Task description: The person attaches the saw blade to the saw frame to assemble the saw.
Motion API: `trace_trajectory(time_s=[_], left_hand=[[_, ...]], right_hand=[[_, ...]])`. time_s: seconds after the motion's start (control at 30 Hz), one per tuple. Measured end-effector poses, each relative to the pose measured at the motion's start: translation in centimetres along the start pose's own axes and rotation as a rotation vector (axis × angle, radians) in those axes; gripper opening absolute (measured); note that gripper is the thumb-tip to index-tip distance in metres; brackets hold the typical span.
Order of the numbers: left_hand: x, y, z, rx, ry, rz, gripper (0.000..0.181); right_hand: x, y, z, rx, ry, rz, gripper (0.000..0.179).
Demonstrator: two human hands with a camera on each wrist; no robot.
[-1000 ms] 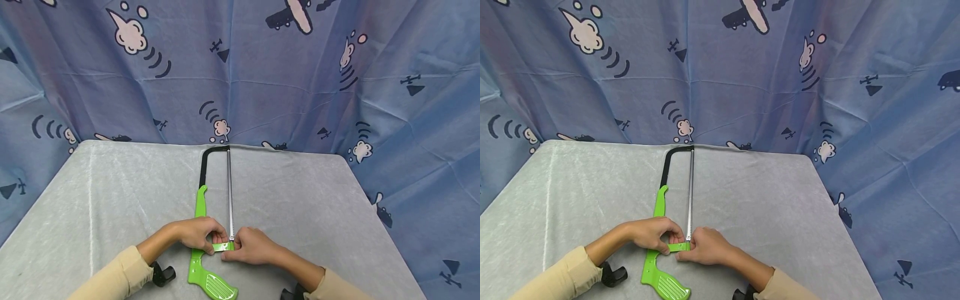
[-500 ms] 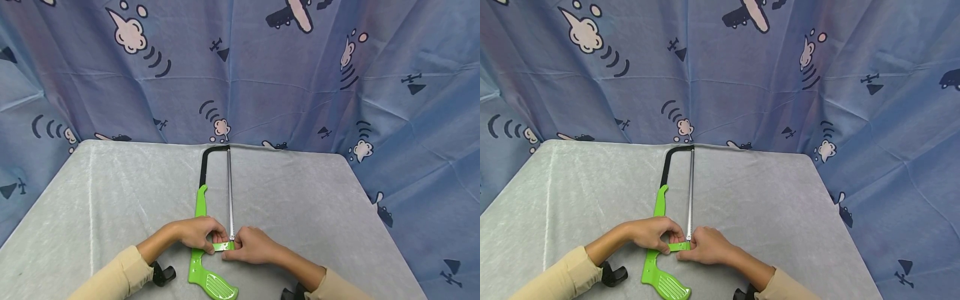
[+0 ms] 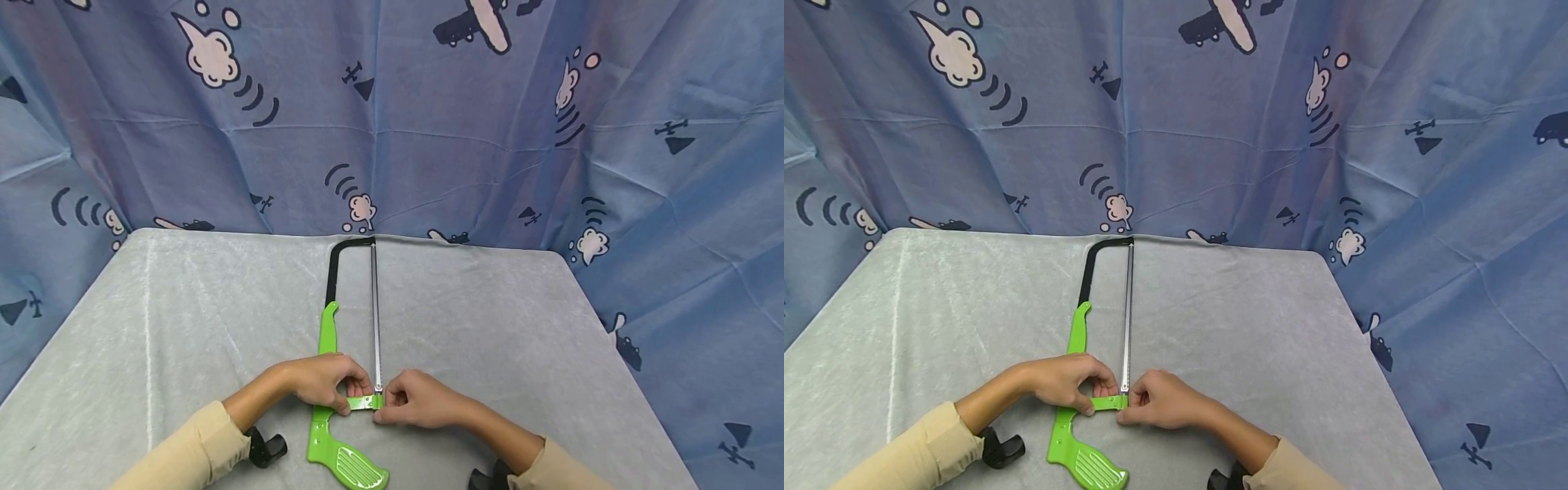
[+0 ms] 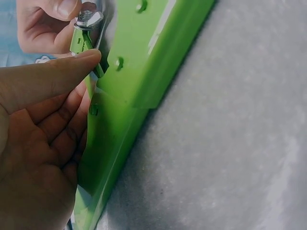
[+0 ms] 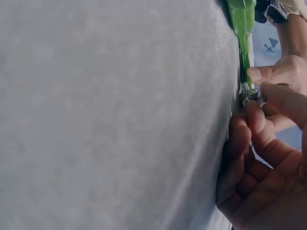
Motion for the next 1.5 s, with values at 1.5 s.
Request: trace_trajectory(time_s=[1.5], left_hand=[[-0.2,-0.1,-0.1,0.014,-0.024,-0.001,0.029]], right_hand=[[0.9,-0.1,0.8,-0.122,-0.124,-0.199,0.047]])
Point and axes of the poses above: each hand's wrist, its own z-axis towards the middle knuckle, its own y-axis out of the back of the hand, x = y × z, the point moved 9 cm from there along z, towards the middle knuckle, and after that the axes turned 6 degrees about -z, right-handed, at the moved point
